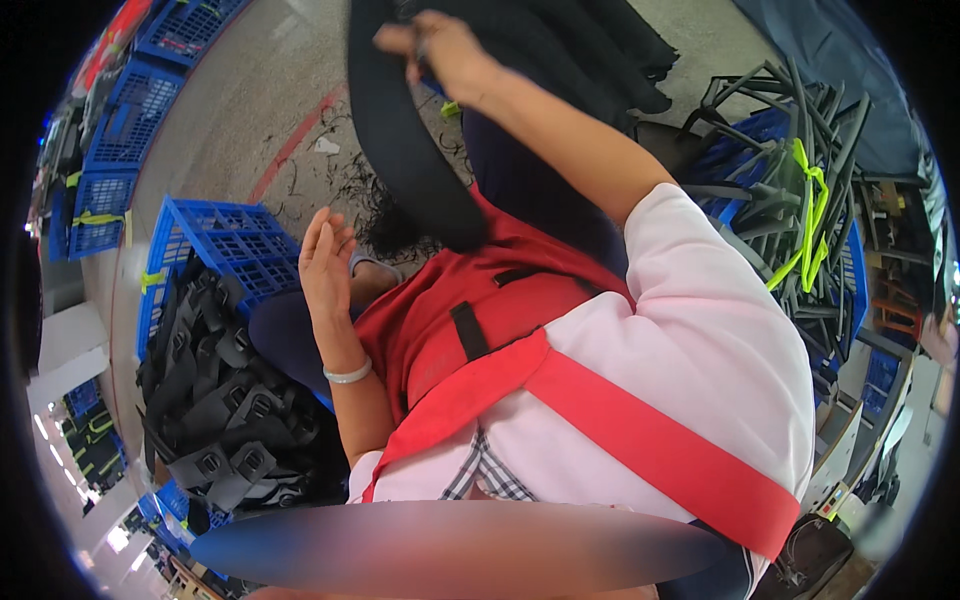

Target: Trim the edges of a curved black material using scissors.

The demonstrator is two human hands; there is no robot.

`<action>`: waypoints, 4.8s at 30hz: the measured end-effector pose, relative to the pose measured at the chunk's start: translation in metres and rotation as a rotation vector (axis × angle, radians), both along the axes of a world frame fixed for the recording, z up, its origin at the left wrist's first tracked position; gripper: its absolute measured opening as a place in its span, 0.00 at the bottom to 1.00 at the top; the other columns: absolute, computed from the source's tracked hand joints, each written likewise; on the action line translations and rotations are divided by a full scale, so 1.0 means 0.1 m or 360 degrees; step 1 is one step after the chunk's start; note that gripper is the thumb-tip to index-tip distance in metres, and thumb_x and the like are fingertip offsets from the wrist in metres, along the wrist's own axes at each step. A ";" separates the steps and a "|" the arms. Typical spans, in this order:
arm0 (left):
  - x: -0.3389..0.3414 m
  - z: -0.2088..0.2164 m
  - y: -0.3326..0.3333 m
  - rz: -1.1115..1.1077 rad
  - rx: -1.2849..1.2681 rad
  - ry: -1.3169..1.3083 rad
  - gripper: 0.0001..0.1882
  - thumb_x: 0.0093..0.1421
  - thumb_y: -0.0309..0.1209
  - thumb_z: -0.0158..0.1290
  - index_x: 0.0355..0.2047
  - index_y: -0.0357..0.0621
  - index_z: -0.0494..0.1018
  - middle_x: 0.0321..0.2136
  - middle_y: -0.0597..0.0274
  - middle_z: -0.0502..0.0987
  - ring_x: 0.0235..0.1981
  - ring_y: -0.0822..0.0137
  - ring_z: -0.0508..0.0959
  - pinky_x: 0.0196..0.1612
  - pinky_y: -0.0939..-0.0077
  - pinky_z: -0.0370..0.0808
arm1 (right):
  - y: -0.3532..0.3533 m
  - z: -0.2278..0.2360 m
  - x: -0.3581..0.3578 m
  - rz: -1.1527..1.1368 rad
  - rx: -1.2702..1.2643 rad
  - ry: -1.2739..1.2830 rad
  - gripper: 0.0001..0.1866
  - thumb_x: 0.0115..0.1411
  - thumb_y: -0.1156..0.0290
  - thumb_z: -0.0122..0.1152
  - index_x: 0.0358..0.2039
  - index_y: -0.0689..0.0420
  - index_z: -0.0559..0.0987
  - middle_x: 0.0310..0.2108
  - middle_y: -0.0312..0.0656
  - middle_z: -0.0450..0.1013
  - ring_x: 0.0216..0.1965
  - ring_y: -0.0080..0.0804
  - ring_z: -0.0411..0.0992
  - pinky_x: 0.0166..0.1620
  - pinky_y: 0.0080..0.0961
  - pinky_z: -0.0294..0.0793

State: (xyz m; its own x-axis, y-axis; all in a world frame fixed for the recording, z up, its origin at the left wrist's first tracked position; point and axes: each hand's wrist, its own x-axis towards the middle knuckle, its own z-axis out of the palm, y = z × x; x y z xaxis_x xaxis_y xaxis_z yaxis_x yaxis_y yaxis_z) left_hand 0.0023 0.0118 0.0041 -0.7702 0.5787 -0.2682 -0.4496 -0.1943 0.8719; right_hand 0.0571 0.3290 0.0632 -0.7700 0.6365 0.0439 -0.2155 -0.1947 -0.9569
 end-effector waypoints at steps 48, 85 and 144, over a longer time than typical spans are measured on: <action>0.23 -0.96 0.55 -0.0848 -0.1009 0.0029 0.13 0.63 0.26 0.54 0.48 0.39 0.74 0.37 0.68 0.78 0.33 0.78 0.76 0.34 0.86 0.72 | 4.24 -1.50 1.53 -0.1069 0.1048 -0.1428 0.30 0.57 0.42 0.58 0.42 0.61 0.79 0.38 0.61 0.76 0.45 0.59 0.74 0.45 0.46 0.73; 0.34 -1.05 0.56 -0.1215 -0.1286 0.0693 0.15 0.59 0.25 0.54 0.47 0.38 0.75 0.34 0.61 0.80 0.34 0.72 0.77 0.38 0.78 0.74 | 3.33 0.42 1.80 -0.1815 0.1483 -0.0341 0.08 0.54 0.80 0.59 0.35 0.59 0.76 0.22 0.37 0.69 0.26 0.22 0.66 0.34 0.22 0.68; 0.37 -1.22 0.66 -0.1359 -0.1471 0.0638 0.15 0.59 0.26 0.53 0.47 0.36 0.75 0.34 0.55 0.80 0.35 0.66 0.79 0.41 0.72 0.75 | 4.26 -0.98 1.13 -0.1116 0.1267 -0.1312 0.28 0.54 0.50 0.67 0.43 0.63 0.74 0.35 0.55 0.75 0.36 0.50 0.73 0.40 0.41 0.72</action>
